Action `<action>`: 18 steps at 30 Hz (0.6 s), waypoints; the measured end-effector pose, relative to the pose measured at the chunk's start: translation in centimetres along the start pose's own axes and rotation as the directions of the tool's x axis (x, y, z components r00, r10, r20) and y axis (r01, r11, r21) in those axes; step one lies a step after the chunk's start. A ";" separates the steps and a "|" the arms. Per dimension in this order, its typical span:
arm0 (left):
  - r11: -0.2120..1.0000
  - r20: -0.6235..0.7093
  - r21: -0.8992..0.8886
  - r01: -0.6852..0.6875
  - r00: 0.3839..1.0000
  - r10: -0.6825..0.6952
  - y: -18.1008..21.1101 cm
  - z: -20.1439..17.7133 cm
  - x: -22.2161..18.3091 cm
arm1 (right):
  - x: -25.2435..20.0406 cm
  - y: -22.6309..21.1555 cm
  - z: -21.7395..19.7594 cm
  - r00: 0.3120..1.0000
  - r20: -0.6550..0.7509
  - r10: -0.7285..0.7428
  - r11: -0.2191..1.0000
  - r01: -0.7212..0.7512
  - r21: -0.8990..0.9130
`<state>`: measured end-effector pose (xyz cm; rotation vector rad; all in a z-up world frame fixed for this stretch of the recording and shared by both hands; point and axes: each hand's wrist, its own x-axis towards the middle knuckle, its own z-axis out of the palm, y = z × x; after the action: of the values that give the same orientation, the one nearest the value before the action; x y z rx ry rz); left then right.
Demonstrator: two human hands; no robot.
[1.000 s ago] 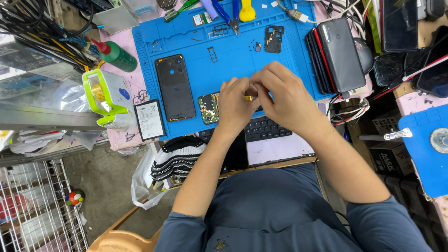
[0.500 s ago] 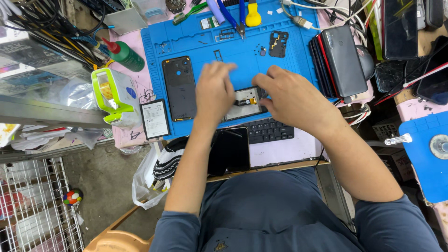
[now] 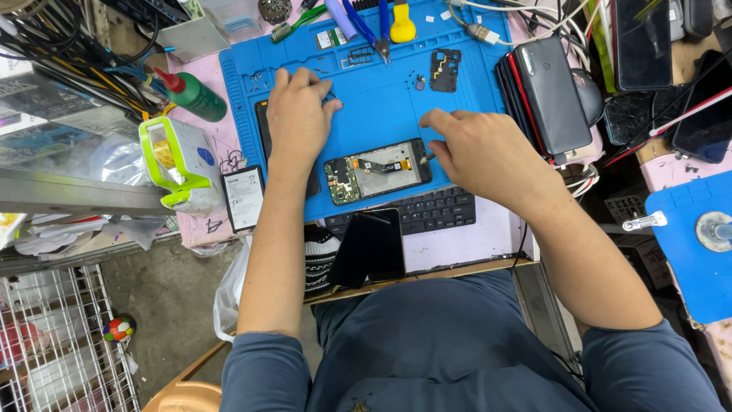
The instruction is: The person uses a yellow pry tool to remove a battery from a mobile phone and then uses a screwdriver to remove screws from the internal frame on a blue repair mat.
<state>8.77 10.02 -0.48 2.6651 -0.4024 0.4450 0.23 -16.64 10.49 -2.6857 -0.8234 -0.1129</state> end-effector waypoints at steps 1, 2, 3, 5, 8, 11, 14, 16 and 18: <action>1.000 -0.002 -0.006 -0.005 1.000 0.005 -0.2 -0.1 -0.1 | 0.1 -0.1 0.0 1.000 -0.007 0.001 1.000 -0.001 -0.001; 0.999 -0.003 -0.028 -0.020 1.000 0.020 -0.2 -0.1 -0.2 | 0.1 -0.2 0.1 1.000 -0.014 0.003 1.000 -0.003 -0.001; 0.998 -0.007 -0.049 -0.035 0.999 0.034 -0.1 0.1 -0.2 | 0.3 -0.4 0.1 1.000 -0.022 0.002 1.000 -0.003 -0.004; 0.996 -0.008 -0.062 -0.063 0.998 0.063 -0.2 0.1 -0.2 | 0.4 -0.6 0.2 1.000 -0.013 0.012 1.000 -0.012 -0.008; 0.994 -0.002 -0.032 -0.107 0.994 0.107 -0.6 0.4 0.2 | 0.4 -0.7 0.1 0.999 0.018 0.047 0.999 -0.047 -0.005; 0.990 0.010 -0.011 -0.144 0.990 0.144 -1.5 -0.2 0.6 | 0.4 -0.5 0.1 0.998 0.025 0.064 0.998 -0.064 0.009; 0.990 0.041 -0.059 -0.130 0.990 0.133 -1.6 -0.9 0.6 | 0.5 -0.6 0.2 1.000 -0.028 0.007 1.000 -0.007 0.015; 0.989 0.038 -0.097 -0.114 0.992 0.119 -1.6 -1.4 0.4 | 0.7 -0.8 0.4 1.000 -0.027 0.009 1.000 -0.009 0.006; 0.991 0.051 -0.111 -0.078 0.995 0.084 -1.7 -1.7 0.2 | 1.0 -1.1 0.6 0.997 0.021 0.069 0.998 -0.068 -0.017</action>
<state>9.10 12.25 0.49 2.5663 -0.5383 0.3630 0.44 -15.09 10.41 -2.7317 -0.7388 -0.0749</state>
